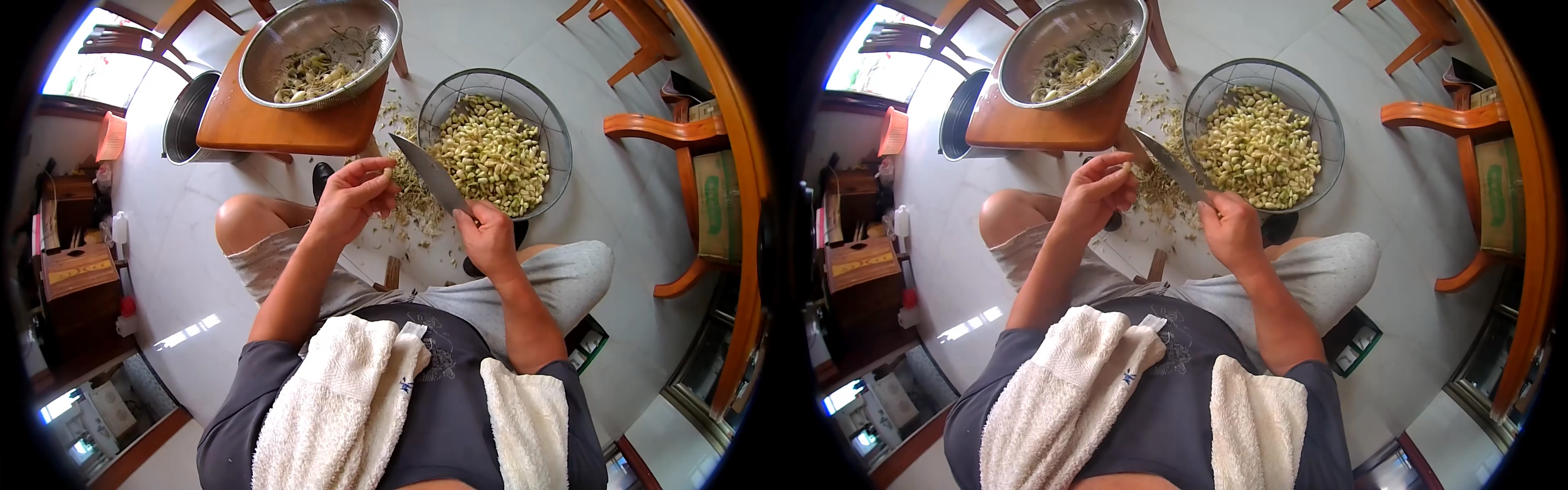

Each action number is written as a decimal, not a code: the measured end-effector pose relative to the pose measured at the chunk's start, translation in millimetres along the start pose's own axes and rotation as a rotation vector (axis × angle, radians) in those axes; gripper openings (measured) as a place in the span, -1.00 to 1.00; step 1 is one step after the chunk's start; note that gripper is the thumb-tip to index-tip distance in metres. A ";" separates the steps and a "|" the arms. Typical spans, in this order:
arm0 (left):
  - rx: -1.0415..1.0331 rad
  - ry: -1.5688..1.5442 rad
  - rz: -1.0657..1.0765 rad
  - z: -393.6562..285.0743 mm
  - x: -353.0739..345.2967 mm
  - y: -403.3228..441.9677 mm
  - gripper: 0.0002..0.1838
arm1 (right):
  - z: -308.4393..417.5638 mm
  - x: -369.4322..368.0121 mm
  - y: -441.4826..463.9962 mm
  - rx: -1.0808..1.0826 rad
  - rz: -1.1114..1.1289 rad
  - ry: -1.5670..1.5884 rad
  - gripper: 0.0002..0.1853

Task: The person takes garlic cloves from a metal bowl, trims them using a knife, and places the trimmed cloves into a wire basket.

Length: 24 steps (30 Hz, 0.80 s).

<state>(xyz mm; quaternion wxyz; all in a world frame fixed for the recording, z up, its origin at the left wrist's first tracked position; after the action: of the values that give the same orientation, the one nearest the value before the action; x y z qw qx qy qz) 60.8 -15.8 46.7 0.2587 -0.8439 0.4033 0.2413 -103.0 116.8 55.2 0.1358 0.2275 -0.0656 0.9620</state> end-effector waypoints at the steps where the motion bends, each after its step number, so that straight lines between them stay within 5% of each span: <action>1: 0.014 -0.003 -0.017 0.8 -2.0 0.8 -0.79 | 0.9 1.2 -0.4 -0.001 -0.006 0.020 -0.83; 13: -0.143 -0.135 -0.185 10.2 26.0 10.9 -0.85 | 13.7 3.1 -8.2 0.056 0.006 0.088 -0.82; 24: -0.099 0.125 -0.246 18.5 16.7 11.4 -0.84 | 22.3 0.4 -7.3 0.122 -0.029 0.019 -0.81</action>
<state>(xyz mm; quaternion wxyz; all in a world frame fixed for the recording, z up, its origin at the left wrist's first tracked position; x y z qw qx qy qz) 57.3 -19.6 19.7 0.2187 -0.9121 0.2999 0.1741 -91.8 119.7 75.7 0.1364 0.2273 -0.0020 0.9642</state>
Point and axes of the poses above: each hand's wrist, its own y-axis towards the middle knuckle, its own x-axis out of the back of the hand, z = x × y, the point moved 8 cm from there along y, towards the middle knuckle, and after that the axes turned 12 degrees about z, right-handed, at the moved point
